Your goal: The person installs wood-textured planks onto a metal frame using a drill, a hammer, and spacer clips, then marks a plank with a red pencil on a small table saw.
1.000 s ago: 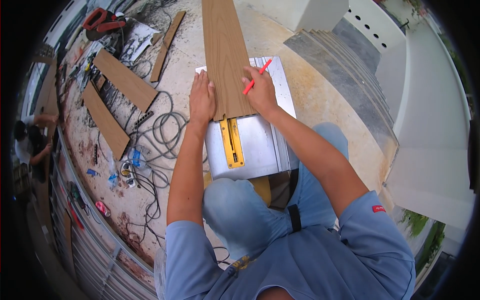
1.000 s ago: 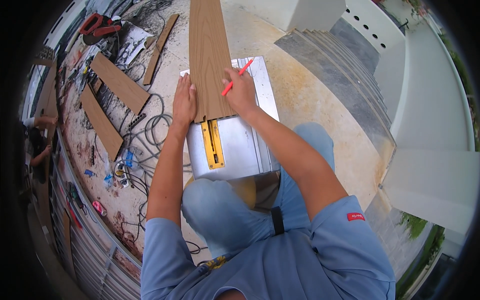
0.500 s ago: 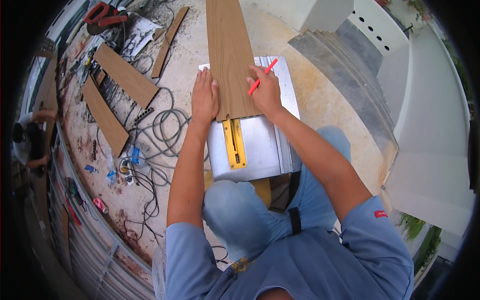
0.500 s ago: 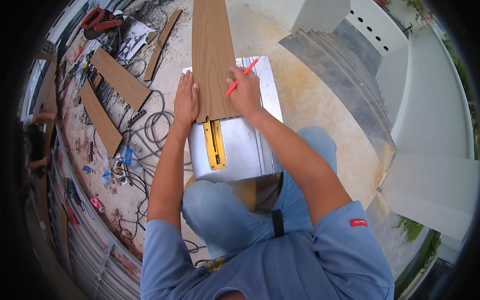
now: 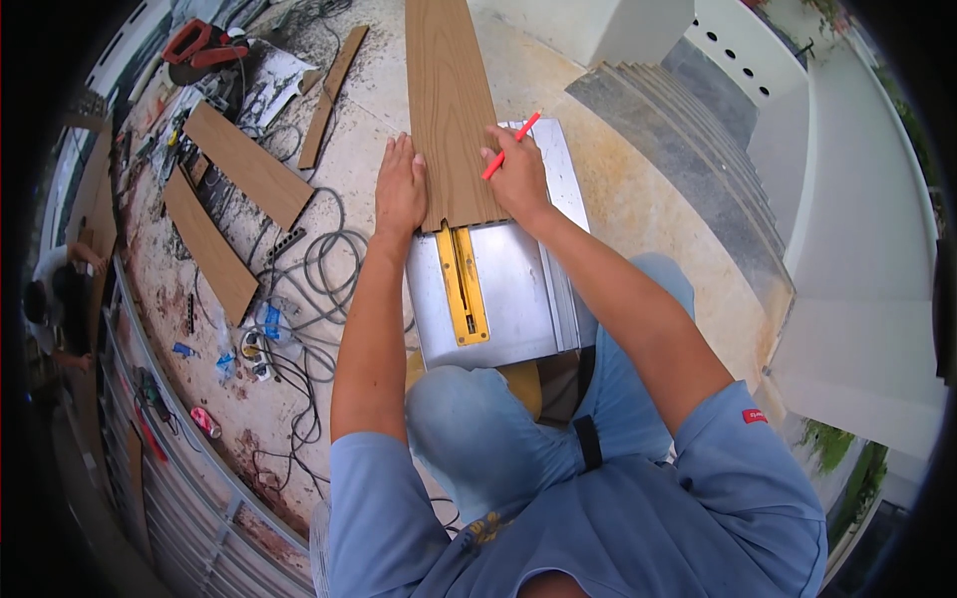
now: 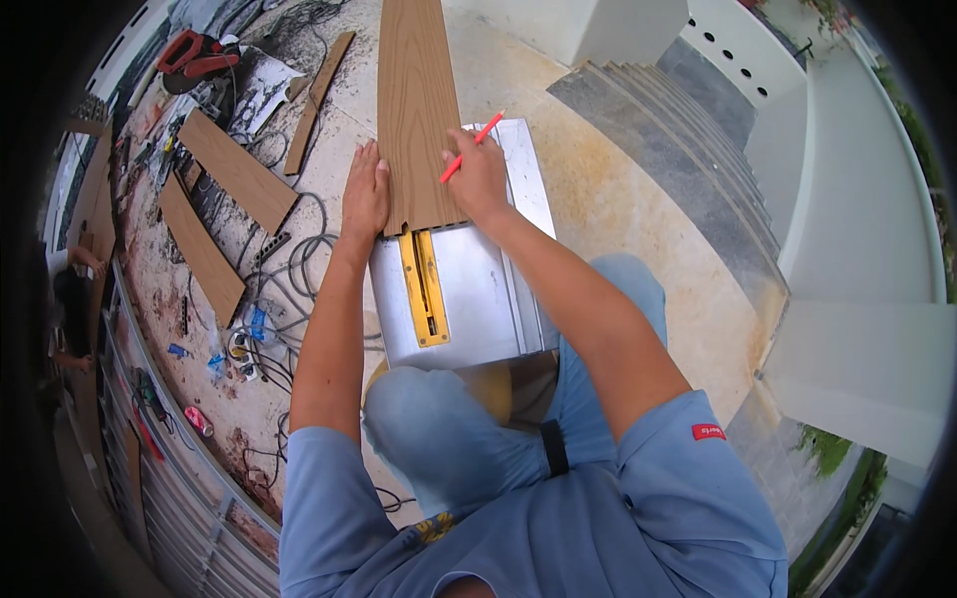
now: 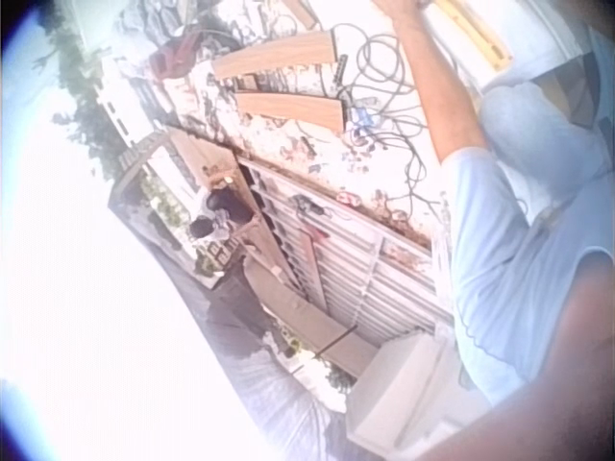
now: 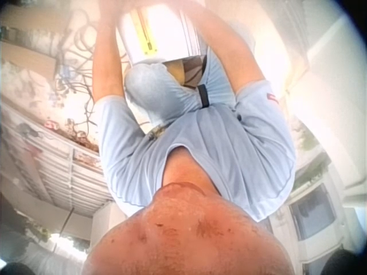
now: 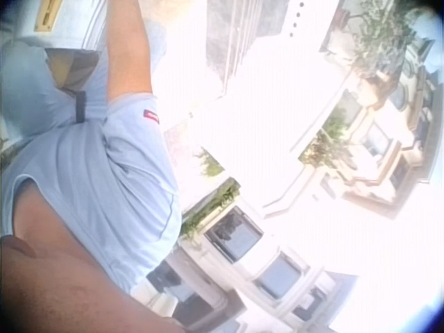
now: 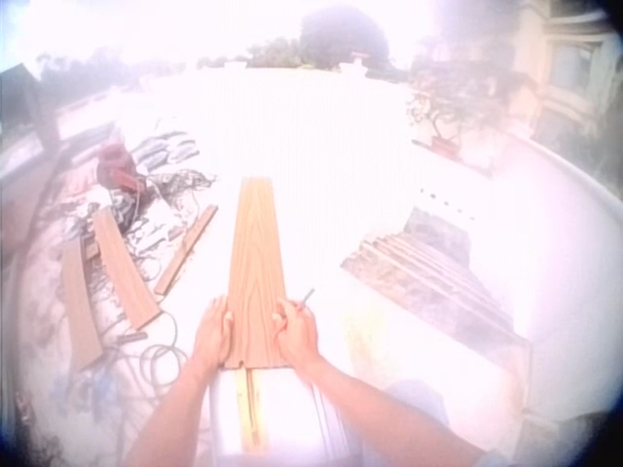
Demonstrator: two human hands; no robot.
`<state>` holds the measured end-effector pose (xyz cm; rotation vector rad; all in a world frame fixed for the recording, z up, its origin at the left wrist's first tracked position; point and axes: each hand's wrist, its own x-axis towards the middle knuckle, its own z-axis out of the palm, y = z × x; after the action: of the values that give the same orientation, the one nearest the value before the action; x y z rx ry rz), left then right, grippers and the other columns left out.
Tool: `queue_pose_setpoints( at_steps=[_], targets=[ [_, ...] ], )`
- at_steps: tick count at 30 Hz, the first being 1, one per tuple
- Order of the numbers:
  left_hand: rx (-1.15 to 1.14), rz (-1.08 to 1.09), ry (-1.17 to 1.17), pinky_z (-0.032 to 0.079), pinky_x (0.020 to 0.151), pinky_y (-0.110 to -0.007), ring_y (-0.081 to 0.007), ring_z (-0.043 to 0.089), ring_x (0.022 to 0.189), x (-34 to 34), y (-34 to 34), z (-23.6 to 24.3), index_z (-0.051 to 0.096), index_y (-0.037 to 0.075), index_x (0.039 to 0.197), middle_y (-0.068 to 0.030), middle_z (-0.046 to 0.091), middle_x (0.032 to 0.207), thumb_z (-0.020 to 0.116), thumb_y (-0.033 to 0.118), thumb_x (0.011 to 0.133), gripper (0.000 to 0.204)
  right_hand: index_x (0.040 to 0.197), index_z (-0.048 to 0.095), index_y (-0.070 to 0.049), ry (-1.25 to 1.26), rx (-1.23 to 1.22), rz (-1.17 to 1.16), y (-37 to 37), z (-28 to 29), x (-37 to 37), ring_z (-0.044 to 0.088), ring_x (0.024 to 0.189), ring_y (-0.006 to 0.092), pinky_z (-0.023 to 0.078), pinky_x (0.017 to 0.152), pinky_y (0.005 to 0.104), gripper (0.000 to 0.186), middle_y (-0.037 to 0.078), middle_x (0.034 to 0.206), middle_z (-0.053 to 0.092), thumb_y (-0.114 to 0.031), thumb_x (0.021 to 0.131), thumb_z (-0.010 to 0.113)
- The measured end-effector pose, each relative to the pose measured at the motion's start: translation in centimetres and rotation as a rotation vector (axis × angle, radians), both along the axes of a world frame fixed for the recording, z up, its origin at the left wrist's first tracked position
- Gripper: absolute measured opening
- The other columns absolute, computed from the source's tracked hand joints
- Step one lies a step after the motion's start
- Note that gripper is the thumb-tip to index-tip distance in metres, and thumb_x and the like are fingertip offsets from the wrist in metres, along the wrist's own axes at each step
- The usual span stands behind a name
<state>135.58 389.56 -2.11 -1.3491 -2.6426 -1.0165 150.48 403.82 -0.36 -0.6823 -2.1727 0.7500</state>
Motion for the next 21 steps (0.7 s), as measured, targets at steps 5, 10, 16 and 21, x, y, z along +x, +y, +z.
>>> queue_pose_setpoints(
  at_steps=[5, 10, 16, 21],
  targets=[
    [0.010, -0.018, 0.000, 0.023, 0.125, -0.042, -0.0381, 0.029, 0.150, 0.6, -0.6, 0.0, 0.043, -0.007, 0.148, -0.0233, 0.041, 0.156, 0.034, 0.026, 0.109, 0.052, 0.119, 0.067, -0.001, 0.003, 0.021, -0.006, -0.8, 0.1, 0.7, 0.061, 0.112, 0.0414, 0.049, 0.097, 0.0483, 0.034, 0.024, 0.117, 0.068, -0.012, 0.088, 0.073],
    [0.016, -0.011, 0.002, 0.023, 0.124, -0.042, -0.0391, 0.030, 0.150, 1.6, -1.3, 0.1, 0.043, -0.008, 0.148, -0.0240, 0.042, 0.156, 0.035, 0.025, 0.108, 0.052, 0.118, 0.068, -0.001, 0.002, 0.042, -0.016, -1.7, 0.6, 1.6, 0.061, 0.112, 0.0413, 0.049, 0.097, 0.0482, 0.033, 0.023, 0.116, 0.068, -0.011, 0.087, 0.073],
    [0.016, -0.019, 0.017, 0.024, 0.124, -0.043, -0.0392, 0.030, 0.150, 1.9, -2.0, -0.2, 0.042, -0.007, 0.148, -0.0245, 0.041, 0.156, 0.036, 0.024, 0.108, 0.052, 0.117, 0.068, -0.001, 0.007, 0.037, -0.001, -2.3, 0.8, 2.2, 0.061, 0.111, 0.0416, 0.049, 0.097, 0.0480, 0.032, 0.022, 0.115, 0.069, -0.010, 0.087, 0.073],
    [0.011, -0.012, 0.012, 0.024, 0.124, -0.043, -0.0392, 0.031, 0.149, 2.5, -2.2, 0.0, 0.042, -0.008, 0.148, -0.0246, 0.041, 0.156, 0.036, 0.024, 0.108, 0.052, 0.117, 0.068, -0.001, 0.003, 0.038, 0.001, -2.4, 0.9, 2.5, 0.061, 0.112, 0.0414, 0.049, 0.098, 0.0479, 0.031, 0.023, 0.115, 0.069, -0.009, 0.087, 0.072]
  ],
)
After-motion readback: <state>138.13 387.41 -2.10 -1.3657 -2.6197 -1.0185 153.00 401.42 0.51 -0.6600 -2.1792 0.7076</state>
